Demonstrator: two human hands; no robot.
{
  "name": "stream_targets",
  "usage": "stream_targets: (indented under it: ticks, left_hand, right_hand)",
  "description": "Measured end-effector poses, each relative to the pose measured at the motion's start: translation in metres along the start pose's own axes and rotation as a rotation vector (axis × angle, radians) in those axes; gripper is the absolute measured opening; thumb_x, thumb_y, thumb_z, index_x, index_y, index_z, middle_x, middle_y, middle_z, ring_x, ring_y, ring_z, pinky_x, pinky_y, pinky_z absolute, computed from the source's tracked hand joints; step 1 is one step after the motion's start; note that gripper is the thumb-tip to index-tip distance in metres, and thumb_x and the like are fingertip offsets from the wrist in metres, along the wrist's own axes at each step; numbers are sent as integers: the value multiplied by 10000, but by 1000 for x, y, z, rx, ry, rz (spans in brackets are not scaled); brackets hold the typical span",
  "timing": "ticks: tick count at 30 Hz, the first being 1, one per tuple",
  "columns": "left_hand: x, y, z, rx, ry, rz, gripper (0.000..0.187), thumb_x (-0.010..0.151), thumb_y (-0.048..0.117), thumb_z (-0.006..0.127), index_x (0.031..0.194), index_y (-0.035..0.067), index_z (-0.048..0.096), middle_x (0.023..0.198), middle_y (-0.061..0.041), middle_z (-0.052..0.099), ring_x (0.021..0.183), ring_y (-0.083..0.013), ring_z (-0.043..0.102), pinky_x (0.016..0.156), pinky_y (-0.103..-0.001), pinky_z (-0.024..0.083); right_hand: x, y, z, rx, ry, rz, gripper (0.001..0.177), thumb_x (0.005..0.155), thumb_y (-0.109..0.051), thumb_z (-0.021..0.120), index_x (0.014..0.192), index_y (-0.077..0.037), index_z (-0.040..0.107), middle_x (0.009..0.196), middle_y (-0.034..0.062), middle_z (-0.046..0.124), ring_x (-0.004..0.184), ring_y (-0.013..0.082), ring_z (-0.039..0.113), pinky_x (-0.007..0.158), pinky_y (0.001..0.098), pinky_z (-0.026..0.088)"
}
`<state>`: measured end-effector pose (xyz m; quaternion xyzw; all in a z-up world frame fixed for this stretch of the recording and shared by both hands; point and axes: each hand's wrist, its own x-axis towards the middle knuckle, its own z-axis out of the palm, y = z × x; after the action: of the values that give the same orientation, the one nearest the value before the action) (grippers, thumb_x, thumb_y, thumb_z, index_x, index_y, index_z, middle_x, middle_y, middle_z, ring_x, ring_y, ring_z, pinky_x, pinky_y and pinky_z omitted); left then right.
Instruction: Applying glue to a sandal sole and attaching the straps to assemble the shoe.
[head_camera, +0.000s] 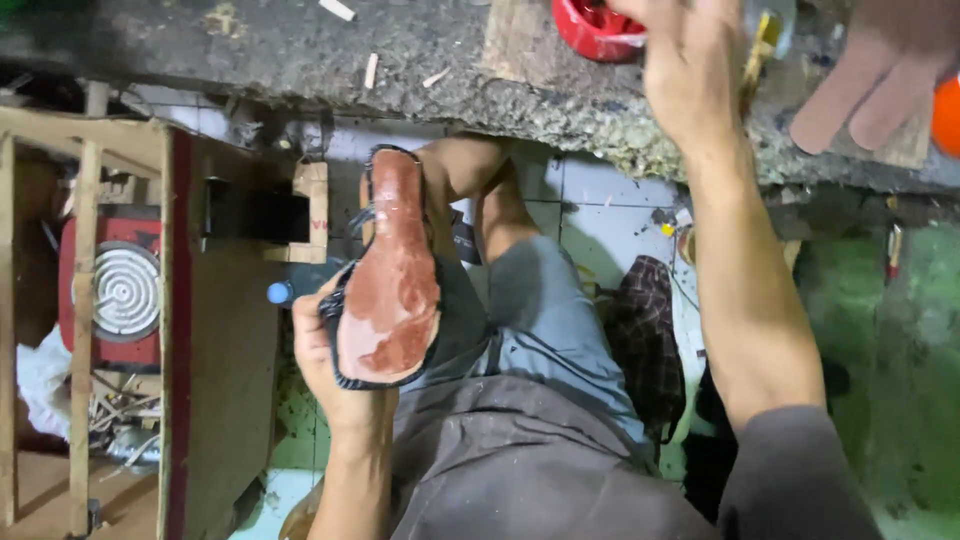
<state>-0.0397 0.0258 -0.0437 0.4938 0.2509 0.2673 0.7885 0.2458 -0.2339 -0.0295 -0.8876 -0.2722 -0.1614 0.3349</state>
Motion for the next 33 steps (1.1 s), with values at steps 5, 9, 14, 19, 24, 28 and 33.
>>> stream_targets:
  ticks: [5,9,14,19,24,28,33]
  left_hand:
    - [-5,-1,16,151,-123,56,183,902,22,642,1062,92,586,1197,-117,644,1137,-202,612,1051,-338,489]
    - [-13,-8,30,142,-268,111,133,922,-28,481,979,92,476,1156,-198,611,1118,-256,601,1022,-374,489]
    - [-15,-3,43,180,-306,127,195,860,-171,442,859,16,496,1117,-262,635,1014,-311,647,883,-397,526]
    - [-14,3,46,243,-382,160,166,876,-150,450,842,2,509,1086,-243,638,995,-325,670,867,-388,537]
    - [-9,8,48,331,-444,226,178,870,-131,413,818,-3,525,1044,-228,661,947,-355,698,799,-379,534]
    - [-9,2,45,300,-453,186,175,847,-137,394,832,-5,508,1065,-250,657,943,-349,690,791,-391,526]
    - [-11,2,45,252,-483,138,194,837,-157,377,844,-8,501,1055,-249,657,946,-345,686,804,-400,535]
  right_hand:
    - [-62,-75,-1,533,23,34,411,1172,-277,342,1053,53,557,1150,224,622,919,342,636,861,403,516]
    - [-133,-174,8,719,-178,-202,471,1099,-419,353,1155,-147,733,1518,204,421,1382,308,492,1271,565,282]
    - [-156,-193,20,649,-73,-96,461,1044,-448,437,1236,-125,704,1513,289,395,1416,415,394,1225,553,237]
    - [-145,-190,18,582,-41,-88,409,1047,-379,461,1252,-126,709,1474,259,455,1311,404,521,1172,563,354]
    - [-145,-180,25,291,85,-262,456,1015,-478,485,1185,-158,762,1352,262,577,1175,402,615,1075,559,407]
    - [-146,-174,27,274,107,-317,412,1010,-499,486,1106,-235,787,1295,212,625,1141,361,635,1067,570,404]
    - [-149,-169,26,259,125,-362,415,993,-538,495,1098,-266,791,1273,202,636,1102,333,645,1044,570,417]
